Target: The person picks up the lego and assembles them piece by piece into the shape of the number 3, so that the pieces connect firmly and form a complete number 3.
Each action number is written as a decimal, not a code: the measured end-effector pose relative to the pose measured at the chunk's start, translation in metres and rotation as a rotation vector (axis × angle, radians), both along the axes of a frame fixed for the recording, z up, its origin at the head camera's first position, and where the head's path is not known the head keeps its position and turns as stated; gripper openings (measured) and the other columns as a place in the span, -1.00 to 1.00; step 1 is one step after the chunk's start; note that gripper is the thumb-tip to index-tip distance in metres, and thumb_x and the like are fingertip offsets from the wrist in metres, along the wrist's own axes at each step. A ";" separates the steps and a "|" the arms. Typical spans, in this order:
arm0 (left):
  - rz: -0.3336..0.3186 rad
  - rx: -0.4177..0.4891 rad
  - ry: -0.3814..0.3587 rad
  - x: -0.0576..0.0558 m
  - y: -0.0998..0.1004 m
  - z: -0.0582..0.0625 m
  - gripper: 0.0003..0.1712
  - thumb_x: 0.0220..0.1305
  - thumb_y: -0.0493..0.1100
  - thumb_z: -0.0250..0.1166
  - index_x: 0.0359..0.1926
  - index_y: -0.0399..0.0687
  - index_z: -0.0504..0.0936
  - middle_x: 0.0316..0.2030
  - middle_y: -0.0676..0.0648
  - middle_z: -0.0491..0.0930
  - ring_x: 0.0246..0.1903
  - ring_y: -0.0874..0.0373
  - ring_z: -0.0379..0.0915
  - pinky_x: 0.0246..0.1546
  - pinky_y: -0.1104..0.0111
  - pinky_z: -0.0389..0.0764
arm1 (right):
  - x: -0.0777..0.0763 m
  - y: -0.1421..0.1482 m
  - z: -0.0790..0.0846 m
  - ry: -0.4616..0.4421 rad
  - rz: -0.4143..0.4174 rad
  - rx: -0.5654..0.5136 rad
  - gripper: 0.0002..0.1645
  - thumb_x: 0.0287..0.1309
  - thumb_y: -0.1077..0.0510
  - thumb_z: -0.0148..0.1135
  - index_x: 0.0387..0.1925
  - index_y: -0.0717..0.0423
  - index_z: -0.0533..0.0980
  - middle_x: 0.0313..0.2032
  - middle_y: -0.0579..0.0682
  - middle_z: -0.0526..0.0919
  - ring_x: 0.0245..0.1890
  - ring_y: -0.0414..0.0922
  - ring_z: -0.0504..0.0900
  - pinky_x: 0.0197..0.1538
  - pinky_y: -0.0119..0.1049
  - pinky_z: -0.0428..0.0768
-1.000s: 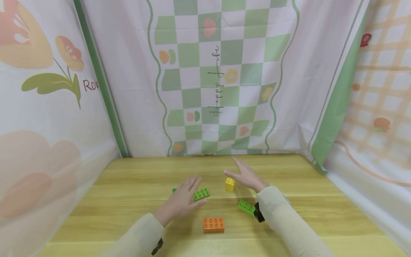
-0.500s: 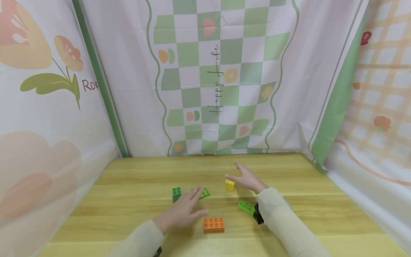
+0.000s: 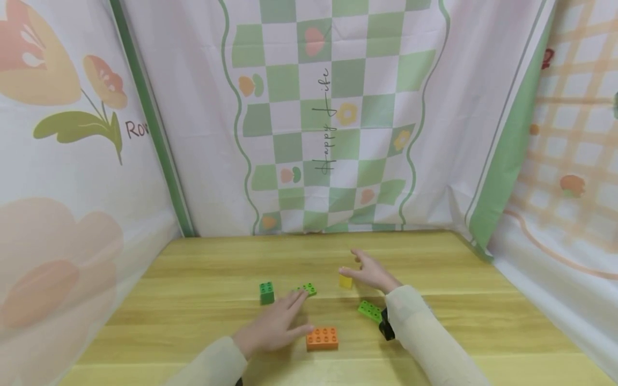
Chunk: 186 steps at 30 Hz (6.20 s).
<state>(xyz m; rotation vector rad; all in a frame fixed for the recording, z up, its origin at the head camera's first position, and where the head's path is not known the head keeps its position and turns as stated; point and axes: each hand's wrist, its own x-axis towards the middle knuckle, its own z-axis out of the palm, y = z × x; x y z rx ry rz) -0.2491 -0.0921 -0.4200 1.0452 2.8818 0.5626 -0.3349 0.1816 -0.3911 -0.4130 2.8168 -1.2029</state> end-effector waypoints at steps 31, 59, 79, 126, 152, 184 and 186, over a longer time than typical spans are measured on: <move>-0.007 0.107 -0.127 0.006 0.007 -0.021 0.02 0.13 0.40 0.03 0.40 -0.14 0.00 0.34 -0.12 0.08 0.30 -0.04 -0.02 0.24 0.07 0.07 | -0.006 -0.001 -0.022 -0.016 -0.031 -0.032 -0.06 0.02 -0.01 0.34 0.29 0.32 0.13 0.08 0.36 0.37 0.01 0.25 0.42 -0.01 0.11 0.43; 0.061 0.213 -0.198 0.004 0.014 -0.025 -0.40 -0.05 0.04 0.40 0.05 -0.05 0.54 0.07 -0.04 0.49 0.14 -0.04 0.30 0.14 0.07 0.29 | -0.008 -0.003 -0.028 -0.106 -0.070 -0.220 -0.50 0.06 0.35 0.23 0.04 0.45 0.32 -0.10 0.28 0.46 -0.39 0.00 0.54 -0.34 -0.18 0.58; 0.141 0.271 -0.196 0.009 0.018 -0.026 -0.46 -0.06 -0.04 0.43 -0.01 -0.13 0.59 0.09 -0.32 0.42 0.10 -0.20 0.31 0.08 0.03 0.34 | -0.012 0.000 -0.030 -0.153 -0.128 -0.250 -0.62 0.12 0.34 0.19 -0.03 0.39 0.36 -0.17 0.22 0.50 -0.36 -0.01 0.54 -0.37 -0.24 0.57; 0.139 0.335 -0.248 0.009 0.017 -0.027 -0.49 -0.05 -0.04 0.44 -0.04 -0.14 0.61 -0.18 0.06 0.58 -0.11 0.17 0.46 -0.02 0.17 0.46 | 0.017 -0.010 0.014 -0.019 0.057 -0.273 -0.53 0.13 0.15 0.25 0.03 0.31 0.41 -0.12 0.11 0.51 -0.26 -0.08 0.55 -0.15 -0.14 0.57; 0.150 0.352 -0.264 0.007 0.017 -0.030 -0.48 -0.06 -0.04 0.44 -0.04 -0.13 0.61 -0.23 0.13 0.57 -0.17 0.25 0.45 -0.07 0.22 0.48 | 0.049 -0.016 0.017 -0.037 0.183 -0.278 -0.48 0.11 0.09 0.27 0.06 0.25 0.40 -0.08 0.08 0.49 -0.21 -0.06 0.55 -0.13 -0.11 0.55; 0.153 0.336 -0.222 0.010 0.018 -0.029 -0.50 -0.08 -0.05 0.44 -0.07 -0.15 0.62 -0.22 0.08 0.59 -0.17 0.22 0.46 -0.05 0.20 0.47 | 0.074 -0.019 -0.003 -0.080 0.315 -0.342 -0.54 0.11 0.23 0.25 0.03 0.37 0.39 -0.09 0.13 0.49 -0.21 0.06 0.55 -0.22 -0.24 0.59; 0.150 0.339 -0.220 0.010 0.018 -0.029 -0.51 -0.07 -0.05 0.44 -0.08 -0.15 0.62 -0.22 0.08 0.59 -0.17 0.22 0.46 -0.05 0.20 0.47 | 0.074 -0.019 -0.005 -0.078 0.316 -0.338 -0.53 0.11 0.23 0.25 0.02 0.38 0.40 -0.10 0.12 0.50 -0.22 0.05 0.55 -0.23 -0.25 0.59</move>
